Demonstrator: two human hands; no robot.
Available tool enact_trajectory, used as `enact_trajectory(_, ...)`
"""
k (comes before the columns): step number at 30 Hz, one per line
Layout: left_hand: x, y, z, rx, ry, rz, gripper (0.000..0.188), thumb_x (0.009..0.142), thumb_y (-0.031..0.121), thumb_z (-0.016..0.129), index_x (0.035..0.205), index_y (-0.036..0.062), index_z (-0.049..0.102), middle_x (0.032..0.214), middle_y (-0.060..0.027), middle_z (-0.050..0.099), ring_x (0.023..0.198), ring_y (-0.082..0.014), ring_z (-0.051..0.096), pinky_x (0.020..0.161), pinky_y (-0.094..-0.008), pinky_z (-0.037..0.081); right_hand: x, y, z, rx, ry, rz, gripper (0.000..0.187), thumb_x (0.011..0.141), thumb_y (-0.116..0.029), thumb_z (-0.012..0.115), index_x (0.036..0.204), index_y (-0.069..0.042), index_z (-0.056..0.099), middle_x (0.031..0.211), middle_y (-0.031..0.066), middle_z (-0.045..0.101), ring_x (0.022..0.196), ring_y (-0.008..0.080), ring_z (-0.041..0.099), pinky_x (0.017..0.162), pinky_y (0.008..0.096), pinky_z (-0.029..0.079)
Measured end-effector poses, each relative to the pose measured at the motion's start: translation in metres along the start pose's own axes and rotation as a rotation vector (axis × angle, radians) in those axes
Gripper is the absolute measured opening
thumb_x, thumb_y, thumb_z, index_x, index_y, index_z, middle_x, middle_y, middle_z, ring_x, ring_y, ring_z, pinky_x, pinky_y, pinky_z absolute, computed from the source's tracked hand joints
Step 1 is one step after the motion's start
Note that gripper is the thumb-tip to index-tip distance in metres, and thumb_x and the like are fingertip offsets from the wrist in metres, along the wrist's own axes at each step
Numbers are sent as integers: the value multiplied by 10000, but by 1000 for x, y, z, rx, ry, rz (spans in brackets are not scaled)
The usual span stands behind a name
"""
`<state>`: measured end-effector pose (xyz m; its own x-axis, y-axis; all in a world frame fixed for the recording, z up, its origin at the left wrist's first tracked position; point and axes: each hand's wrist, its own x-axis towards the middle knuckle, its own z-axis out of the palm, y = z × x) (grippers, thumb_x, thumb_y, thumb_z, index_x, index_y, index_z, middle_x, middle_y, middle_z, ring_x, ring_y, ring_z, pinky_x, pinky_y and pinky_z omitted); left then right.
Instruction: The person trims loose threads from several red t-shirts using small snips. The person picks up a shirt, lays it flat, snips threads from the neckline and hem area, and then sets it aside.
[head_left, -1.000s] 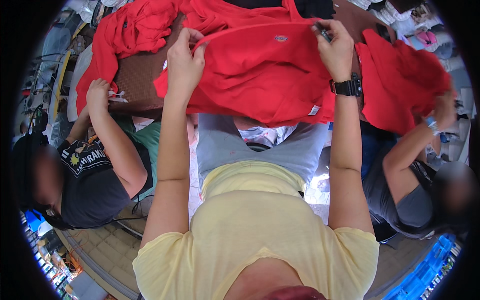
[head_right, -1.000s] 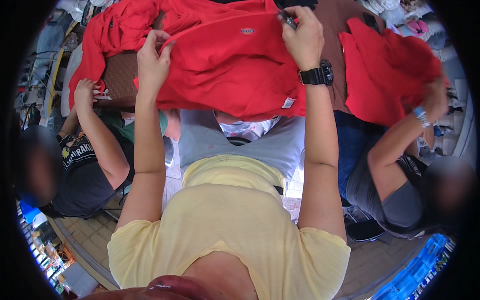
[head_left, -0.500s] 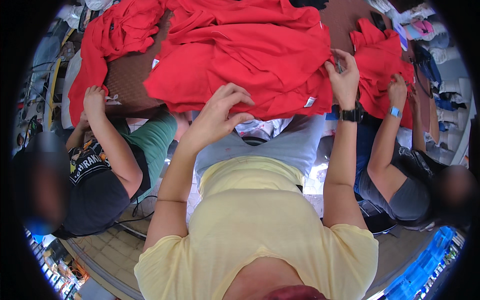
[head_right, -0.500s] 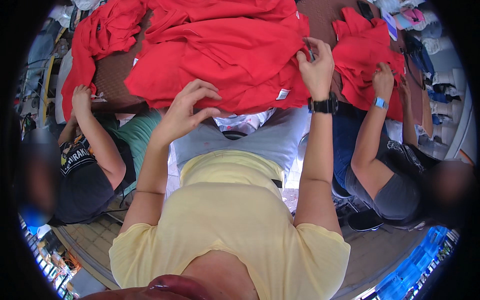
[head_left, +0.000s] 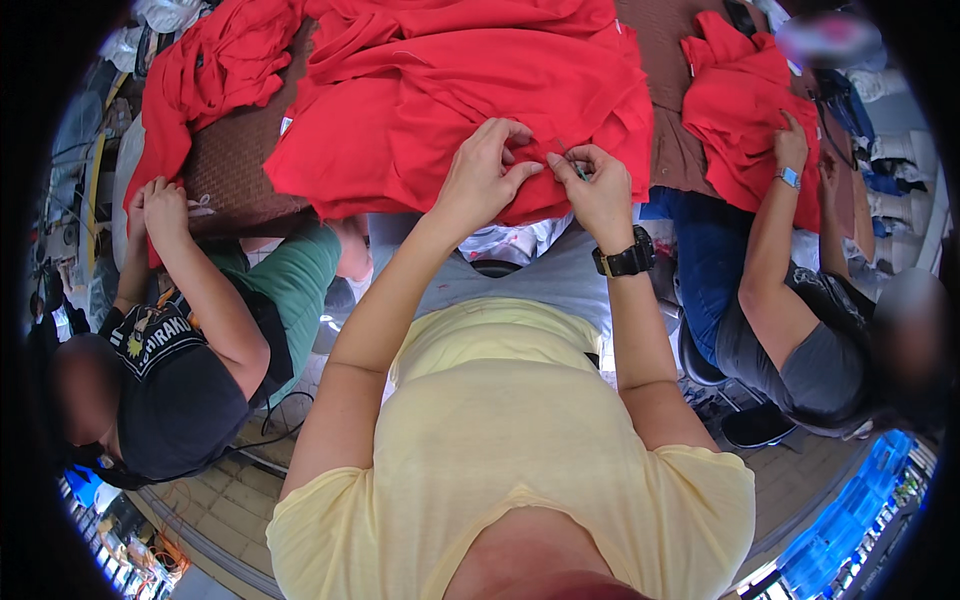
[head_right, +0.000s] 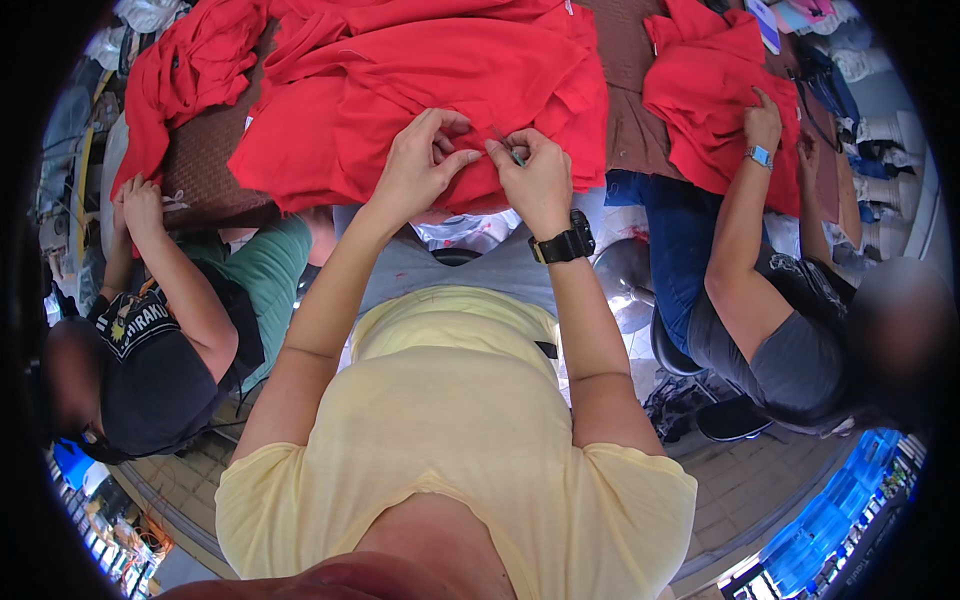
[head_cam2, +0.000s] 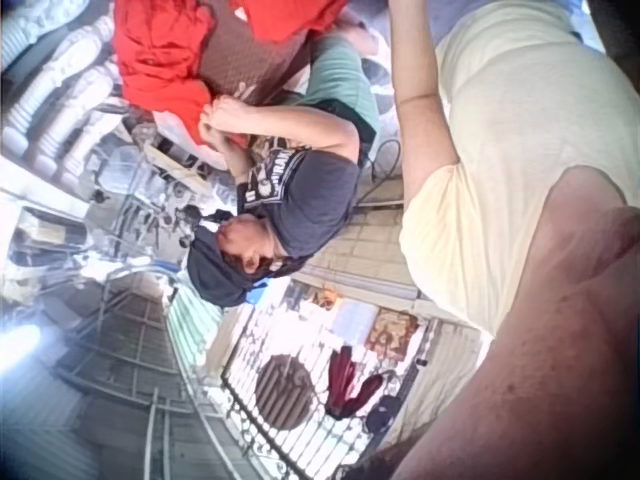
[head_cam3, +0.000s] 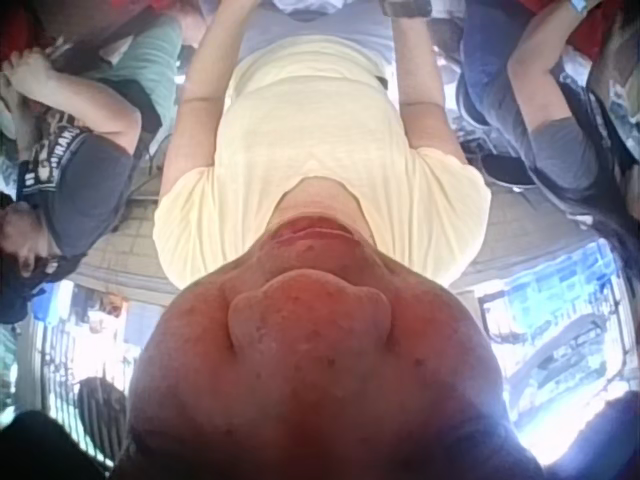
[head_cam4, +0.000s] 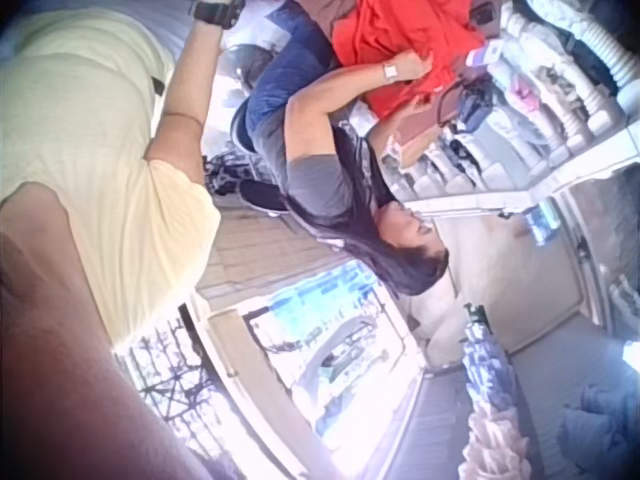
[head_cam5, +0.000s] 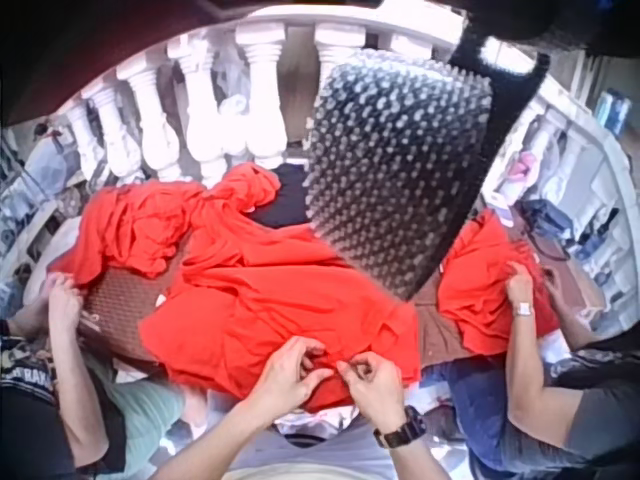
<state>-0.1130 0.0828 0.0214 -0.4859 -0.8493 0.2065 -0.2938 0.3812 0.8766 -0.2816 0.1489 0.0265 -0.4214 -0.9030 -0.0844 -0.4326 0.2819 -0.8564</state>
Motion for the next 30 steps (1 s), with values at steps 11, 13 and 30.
enact_trajectory(11,-12,0,4,-492,99,-243,118,952,51,660,1053,-11,666,909,-38,681,793,-87,629,727,-235,531,-12,3,-3,679,-96,22,133,945,-147,711,912,-58,618,703,-89,515,583,7,404,505,208,312)
enact_trajectory(13,-16,8,4,-482,84,-215,123,953,58,660,1055,-10,667,912,-38,680,794,-79,625,727,-231,527,-16,1,-6,709,-99,36,126,949,-153,709,919,-73,616,707,-99,497,588,-16,376,506,191,270)
enact_trajectory(30,-22,23,12,-488,26,-280,114,996,104,615,1003,-9,624,907,-31,653,795,-84,625,737,-229,527,-29,-2,-9,631,-95,-73,143,940,-136,716,962,-32,621,800,-40,597,717,17,492,635,197,389)
